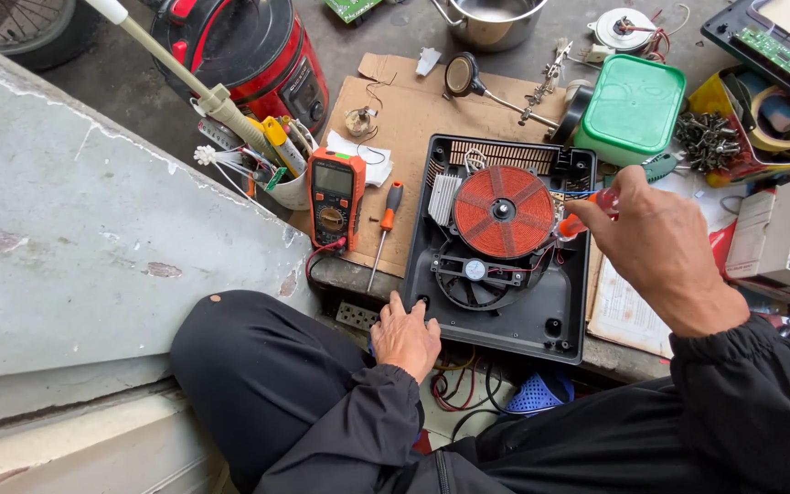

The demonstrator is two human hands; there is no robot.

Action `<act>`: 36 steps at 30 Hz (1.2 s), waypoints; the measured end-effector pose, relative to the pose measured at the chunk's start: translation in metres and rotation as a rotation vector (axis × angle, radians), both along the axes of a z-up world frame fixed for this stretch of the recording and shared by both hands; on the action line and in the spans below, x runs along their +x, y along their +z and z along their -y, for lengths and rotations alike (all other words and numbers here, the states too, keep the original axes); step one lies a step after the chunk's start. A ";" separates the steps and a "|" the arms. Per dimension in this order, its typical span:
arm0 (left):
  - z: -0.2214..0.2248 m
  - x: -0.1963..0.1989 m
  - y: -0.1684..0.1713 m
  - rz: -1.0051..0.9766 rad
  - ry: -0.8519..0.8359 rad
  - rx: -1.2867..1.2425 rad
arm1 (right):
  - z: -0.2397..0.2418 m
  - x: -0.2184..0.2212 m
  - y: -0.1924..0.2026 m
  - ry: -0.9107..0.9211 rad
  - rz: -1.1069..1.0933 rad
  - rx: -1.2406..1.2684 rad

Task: Disassembling and reassembling an induction cooker to inspect or replace the induction coil using a screwdriver.

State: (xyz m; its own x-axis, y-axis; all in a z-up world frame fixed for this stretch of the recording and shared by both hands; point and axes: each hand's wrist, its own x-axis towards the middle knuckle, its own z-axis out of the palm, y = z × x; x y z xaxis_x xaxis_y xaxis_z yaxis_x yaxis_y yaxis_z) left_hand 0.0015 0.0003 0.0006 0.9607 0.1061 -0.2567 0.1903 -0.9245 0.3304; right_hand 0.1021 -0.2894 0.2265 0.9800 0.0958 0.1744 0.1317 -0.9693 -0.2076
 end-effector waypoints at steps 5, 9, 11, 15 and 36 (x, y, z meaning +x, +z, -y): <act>-0.003 0.002 0.001 0.056 -0.040 0.008 | -0.016 -0.008 0.016 0.001 -0.122 0.037; -0.003 0.002 0.005 0.013 -0.032 -0.014 | -0.021 -0.016 0.024 0.127 -0.204 0.150; -0.001 0.001 0.003 0.045 -0.037 0.018 | -0.015 -0.017 0.012 0.195 -0.044 0.059; -0.001 0.002 0.008 -0.006 -0.021 -0.023 | -0.007 -0.003 -0.004 -0.015 -0.024 -0.101; 0.004 -0.006 0.019 0.061 0.241 -0.452 | -0.026 -0.015 0.026 0.060 -0.194 0.150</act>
